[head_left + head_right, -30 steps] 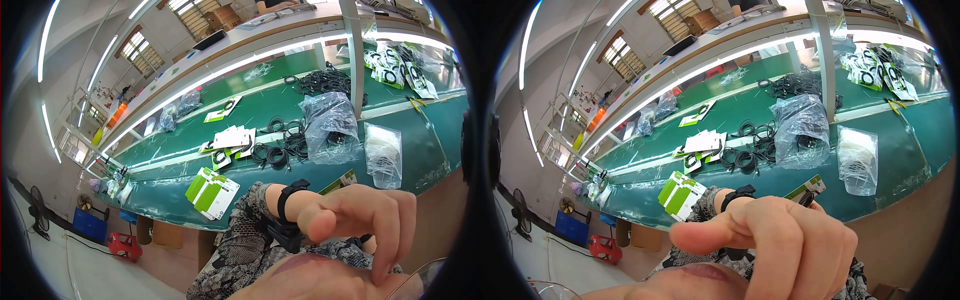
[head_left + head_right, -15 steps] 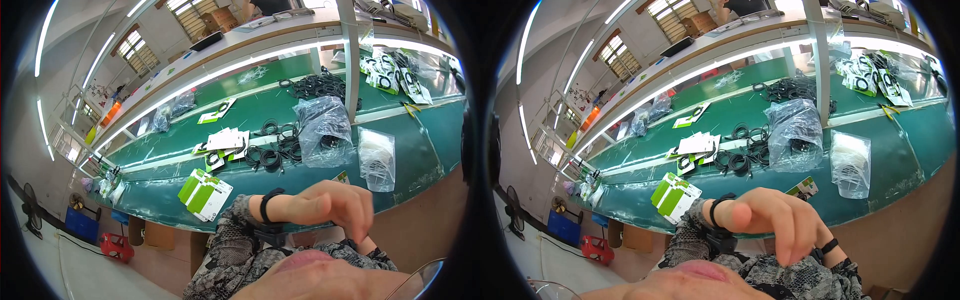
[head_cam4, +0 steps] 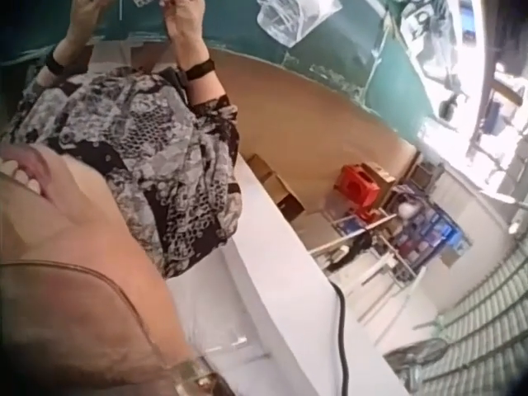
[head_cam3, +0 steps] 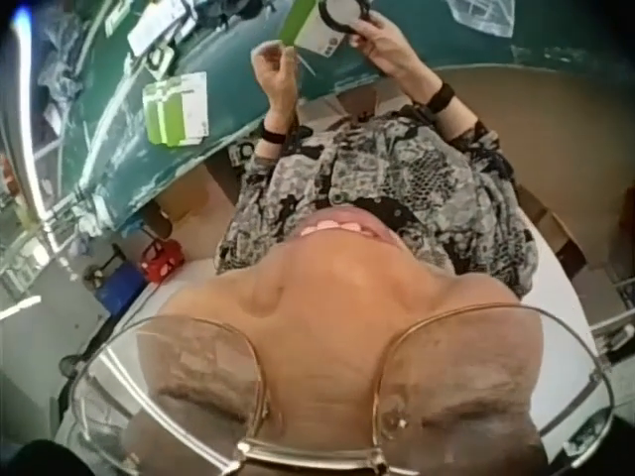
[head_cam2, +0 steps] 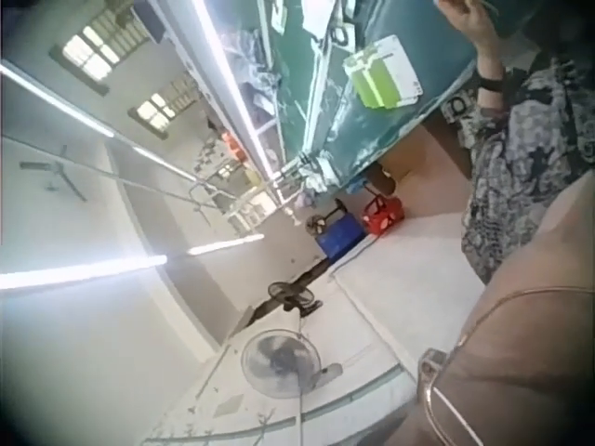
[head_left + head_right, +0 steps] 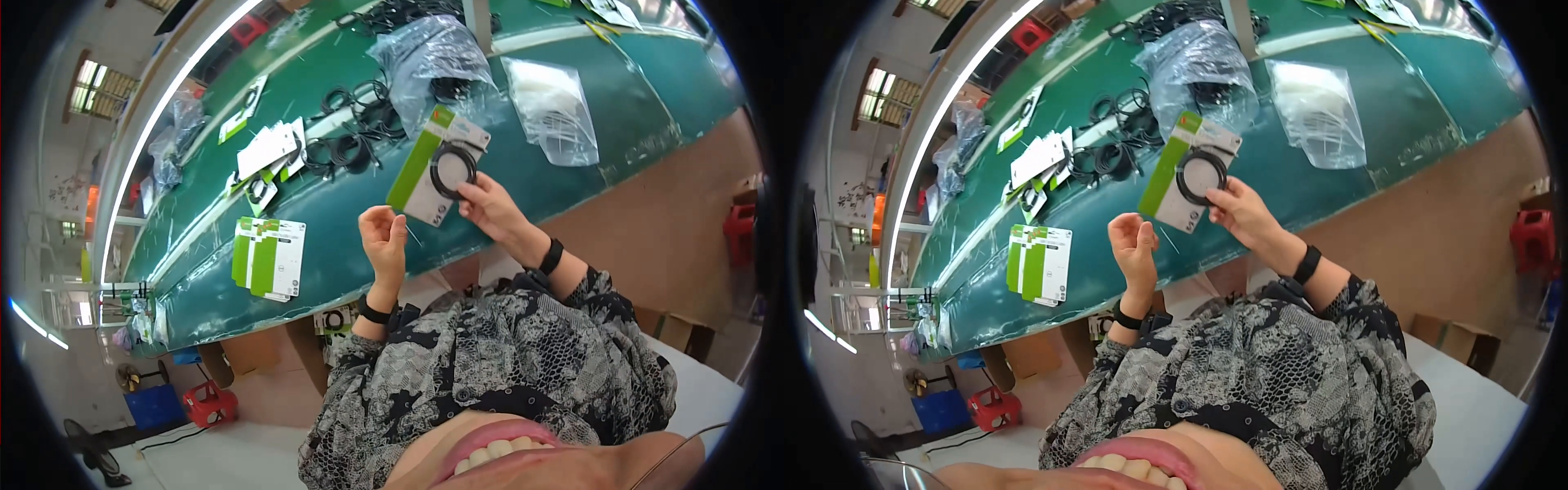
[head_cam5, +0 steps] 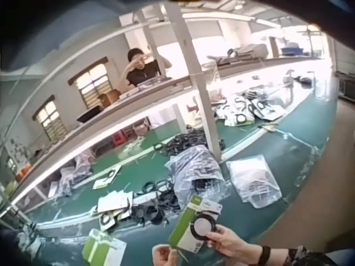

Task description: The person picks up a USB cable and a cardboard backing, then threads a plastic tie through the backing and around the cable to secure them together. After pulling the tie tight, the person sets the assembly aside and repeats the process with another cable and backing.

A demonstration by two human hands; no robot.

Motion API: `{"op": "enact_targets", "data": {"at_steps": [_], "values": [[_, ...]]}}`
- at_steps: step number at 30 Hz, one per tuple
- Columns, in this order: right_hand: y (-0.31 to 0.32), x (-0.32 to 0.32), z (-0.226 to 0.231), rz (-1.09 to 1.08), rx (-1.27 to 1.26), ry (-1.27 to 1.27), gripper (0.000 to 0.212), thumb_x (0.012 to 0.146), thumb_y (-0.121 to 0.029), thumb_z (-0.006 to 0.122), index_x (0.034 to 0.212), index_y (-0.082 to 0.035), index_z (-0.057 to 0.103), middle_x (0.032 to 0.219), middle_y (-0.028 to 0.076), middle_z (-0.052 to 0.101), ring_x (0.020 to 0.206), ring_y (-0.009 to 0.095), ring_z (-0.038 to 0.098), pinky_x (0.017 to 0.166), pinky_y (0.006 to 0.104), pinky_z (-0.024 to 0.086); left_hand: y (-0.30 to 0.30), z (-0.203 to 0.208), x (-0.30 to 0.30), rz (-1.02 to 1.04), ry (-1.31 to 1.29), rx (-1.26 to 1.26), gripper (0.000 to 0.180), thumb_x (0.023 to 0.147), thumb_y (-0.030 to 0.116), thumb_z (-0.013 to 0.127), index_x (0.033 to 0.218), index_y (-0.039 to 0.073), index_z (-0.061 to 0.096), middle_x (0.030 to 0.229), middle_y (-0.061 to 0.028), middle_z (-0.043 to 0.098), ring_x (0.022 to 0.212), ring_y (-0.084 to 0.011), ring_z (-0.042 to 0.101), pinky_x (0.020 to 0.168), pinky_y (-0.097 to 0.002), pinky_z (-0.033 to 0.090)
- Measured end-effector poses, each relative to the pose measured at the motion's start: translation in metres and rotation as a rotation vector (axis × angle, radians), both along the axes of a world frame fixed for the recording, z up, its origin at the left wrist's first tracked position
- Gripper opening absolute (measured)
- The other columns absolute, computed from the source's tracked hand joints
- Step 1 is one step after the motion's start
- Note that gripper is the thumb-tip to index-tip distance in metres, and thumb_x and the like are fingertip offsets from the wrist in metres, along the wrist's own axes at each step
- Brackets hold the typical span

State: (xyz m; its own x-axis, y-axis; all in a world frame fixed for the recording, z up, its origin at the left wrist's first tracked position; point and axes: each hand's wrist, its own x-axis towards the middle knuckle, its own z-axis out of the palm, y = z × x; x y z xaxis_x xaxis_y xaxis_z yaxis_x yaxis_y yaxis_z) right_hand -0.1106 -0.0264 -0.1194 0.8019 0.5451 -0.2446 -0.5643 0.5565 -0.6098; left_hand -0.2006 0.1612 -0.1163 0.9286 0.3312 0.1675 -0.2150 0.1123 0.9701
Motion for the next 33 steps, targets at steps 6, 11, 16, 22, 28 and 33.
{"op": "enact_targets", "data": {"at_steps": [6, 11, 16, 22, 28, 33], "values": [[0.001, -0.005, -0.01, -0.071, 0.143, 0.118, 0.008, 0.089, -0.007, 0.058, 0.095, -0.006, 0.053, 0.082, 0.001, 0.057, 0.064, 0.01, 0.054, 0.057, 0.0234, 0.046, -0.009, -0.036, -0.006, -0.218, 0.25, -0.179, 0.026, 0.085, 0.006, 0.062, 0.106, 0.003, 0.047, 0.087, -0.004, 0.054, 0.068, -0.009, 0.05, 0.056, -0.0212, 0.042], [0.015, -0.017, -0.003, -0.042, 0.182, 0.175, 0.01, 0.089, -0.007, 0.058, 0.097, -0.006, 0.053, 0.083, 0.001, 0.057, 0.065, 0.01, 0.054, 0.059, 0.0229, 0.046, -0.04, -0.031, 0.026, -0.231, -0.054, -0.445, 0.038, 0.089, 0.014, 0.061, 0.121, 0.003, 0.044, 0.11, -0.0094, 0.057, 0.091, -0.0164, 0.057, 0.075, -0.0286, 0.047], [0.013, -0.011, -0.006, -0.091, 0.01, 0.048, 0.02, 0.088, -0.008, 0.06, 0.105, -0.005, 0.05, 0.082, 0.002, 0.057, 0.065, 0.01, 0.055, 0.059, 0.0229, 0.047, -0.038, -0.029, 0.044, -0.486, -0.092, -0.694, 0.046, 0.094, 0.028, 0.052, 0.13, 0.003, 0.037, 0.125, -0.0104, 0.05, 0.11, -0.0221, 0.053, 0.091, -0.0378, 0.045], [-0.004, 0.001, 0.002, -0.411, -0.342, -0.188, 0.042, 0.085, -0.008, 0.064, 0.119, -0.001, 0.041, 0.081, 0.003, 0.056, 0.065, 0.008, 0.054, 0.058, 0.0224, 0.046, -0.042, -0.007, 0.055, -0.313, 0.046, -0.734, 0.04, 0.097, 0.028, 0.045, 0.129, 0.003, 0.039, 0.122, -0.0102, 0.052, 0.109, -0.0223, 0.054, 0.094, -0.0418, 0.045], [0.003, 0.001, 0.032, -0.156, -0.735, -0.579, 0.057, 0.081, -0.005, 0.067, 0.13, -0.007, 0.037, 0.084, 0.004, 0.053, 0.066, 0.01, 0.054, 0.06, 0.0223, 0.046, -0.05, -0.014, 0.053, -0.302, 0.051, -0.674, 0.035, 0.094, 0.02, 0.053, 0.121, 0.0, 0.046, 0.111, -0.0095, 0.058, 0.098, -0.0198, 0.059, 0.083, -0.0369, 0.051], [0.001, 0.006, 0.008, -0.334, -0.965, -1.219, 0.048, 0.075, -0.002, 0.07, 0.119, -0.016, 0.055, 0.097, 0.007, 0.05, 0.074, 0.013, 0.055, 0.065, 0.0263, 0.047, -0.056, -0.011, 0.048, -0.084, 0.158, -0.543, 0.027, 0.088, 0.01, 0.06, 0.112, 0.0, 0.053, 0.102, -0.0078, 0.062, 0.086, -0.0172, 0.062, 0.07, -0.0296, 0.054]]}}
